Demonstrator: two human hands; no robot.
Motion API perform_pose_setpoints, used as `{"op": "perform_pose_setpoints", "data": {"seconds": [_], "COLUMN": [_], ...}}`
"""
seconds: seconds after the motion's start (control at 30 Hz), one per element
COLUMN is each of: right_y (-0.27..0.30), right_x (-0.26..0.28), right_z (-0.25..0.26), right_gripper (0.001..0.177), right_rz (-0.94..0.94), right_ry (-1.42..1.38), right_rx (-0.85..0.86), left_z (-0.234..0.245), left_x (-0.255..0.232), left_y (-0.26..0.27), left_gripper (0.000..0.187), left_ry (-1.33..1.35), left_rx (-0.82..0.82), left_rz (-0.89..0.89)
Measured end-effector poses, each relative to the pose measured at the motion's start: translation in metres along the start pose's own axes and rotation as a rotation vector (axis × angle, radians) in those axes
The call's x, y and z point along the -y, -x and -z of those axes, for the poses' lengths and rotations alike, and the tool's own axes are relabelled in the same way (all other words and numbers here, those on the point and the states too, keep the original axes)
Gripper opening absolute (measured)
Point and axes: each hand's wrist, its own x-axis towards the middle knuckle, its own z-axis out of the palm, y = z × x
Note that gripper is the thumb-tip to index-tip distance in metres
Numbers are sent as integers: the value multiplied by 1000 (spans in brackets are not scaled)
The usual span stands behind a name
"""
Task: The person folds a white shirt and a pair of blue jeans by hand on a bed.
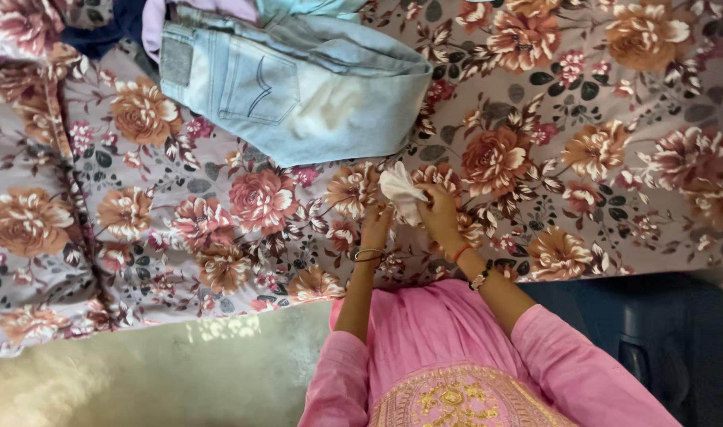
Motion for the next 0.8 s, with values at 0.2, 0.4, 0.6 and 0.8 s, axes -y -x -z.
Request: {"op": "perform_pose_setpoints", "data": {"seconds": [0.2, 0.4, 0.6, 0.8], "right_y": [23, 67, 118, 170], "right_x": [-42, -124, -192, -226], "right_z": [68, 119, 174, 178], "right_gripper": [38, 42, 42, 50], "right_rz": [-651, -655, -629, -895], "right_ry": [-848, -900, -1070, -624], "right_rx": [-198, -413, -587, -698], "left_z": [-62, -154, -224, -247], "left_x": [42, 38, 42, 82], "left_y": [5, 11, 32, 68], "left_gripper": [32, 37, 59, 83], "left_ry": [-217, 171, 3, -1210], "left_rx": [222, 535, 685, 877], "left_rz": [216, 479, 490, -653]}}
